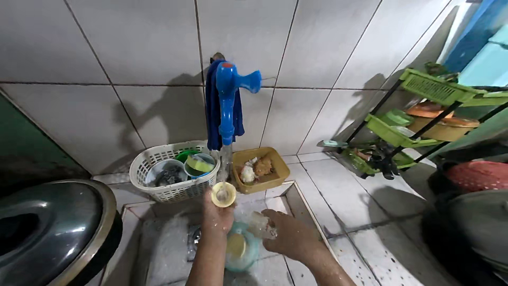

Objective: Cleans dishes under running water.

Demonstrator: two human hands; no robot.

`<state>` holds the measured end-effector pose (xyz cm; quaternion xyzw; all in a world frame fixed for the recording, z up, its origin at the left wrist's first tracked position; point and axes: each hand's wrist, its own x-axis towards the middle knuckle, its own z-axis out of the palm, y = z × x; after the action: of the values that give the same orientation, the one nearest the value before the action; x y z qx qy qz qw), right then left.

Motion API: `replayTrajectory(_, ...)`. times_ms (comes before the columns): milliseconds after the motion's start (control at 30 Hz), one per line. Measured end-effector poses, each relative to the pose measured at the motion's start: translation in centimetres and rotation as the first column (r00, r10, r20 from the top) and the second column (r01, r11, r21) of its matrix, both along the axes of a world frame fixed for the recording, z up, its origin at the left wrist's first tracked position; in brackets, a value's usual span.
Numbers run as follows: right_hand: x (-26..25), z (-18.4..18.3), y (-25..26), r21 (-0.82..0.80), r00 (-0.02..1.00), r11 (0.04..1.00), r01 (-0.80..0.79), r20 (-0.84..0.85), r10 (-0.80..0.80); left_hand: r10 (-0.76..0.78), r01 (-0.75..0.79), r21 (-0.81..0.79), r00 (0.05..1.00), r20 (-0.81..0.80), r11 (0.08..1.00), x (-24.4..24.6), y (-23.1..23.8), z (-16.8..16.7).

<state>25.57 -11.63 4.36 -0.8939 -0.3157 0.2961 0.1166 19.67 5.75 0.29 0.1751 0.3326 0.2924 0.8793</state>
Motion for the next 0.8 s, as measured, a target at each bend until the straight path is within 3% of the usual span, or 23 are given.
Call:
replayTrajectory(67, 0.1, -0.9, -0.1, 0.062, 0.995, 0.996, 0.058, -0.087, -0.053, 0.0, 0.006, -0.153, 0.999, 0.044, 0.988, 0.1, -0.2, 0.7)
replayTrajectory(133, 0.5, -2.1, -0.1, 0.174, 0.978, 0.976, 0.129, -0.186, -0.096, -0.044, 0.046, -0.101, 0.999, 0.025, 0.994, 0.2, -0.3, 1.6)
replayTrajectory(200, 0.9, -3.6, 0.5, 0.325, 0.946, 0.922, 0.21, -0.306, -0.107, -0.123, 0.13, 0.174, 0.991, -0.052, 0.976, 0.2, -0.1, 1.8)
replayTrajectory(300, 0.8, -5.9, 3.1, 0.511, 0.883, 0.793, 0.332, -0.465, -0.07, -0.081, 0.242, 0.617, 0.958, -0.277, 0.749, -0.3, 0.7, 1.8)
replayTrajectory(400, 0.2, -6.0, 6.4, 0.596, 0.872, 0.736, 0.323, -0.489, 0.014, 0.06, 0.119, 0.747, 0.976, -0.209, 0.654, -1.6, 1.4, 2.7)
replayTrajectory(500, -0.6, -4.7, 8.9, 0.641, 0.888, 0.703, 0.309, -0.459, 0.029, 0.138, -0.057, 0.612, 0.987, -0.087, 0.789, -4.4, 2.4, 2.7)
replayTrajectory(600, -0.9, -3.8, 10.2, 0.706, 0.896, 0.63, 0.323, -0.443, 0.038, 0.191, -0.126, 0.385, 0.972, -0.134, 0.914, -7.0, 3.2, 1.5)
replayTrajectory(700, -1.1, -3.5, 11.0, 0.76, 0.917, 0.574, 0.305, -0.397, 0.039, 0.06, 0.023, 0.291, 0.96, -0.273, 0.957, -9.0, 2.2, -1.1)
replayTrajectory(800, -1.4, -2.6, 11.6, 0.76, 0.914, 0.562, 0.327, -0.406, 0.017, -0.142, 0.203, 0.235, 0.957, -0.252, 0.951, -9.6, -0.2, -3.6)
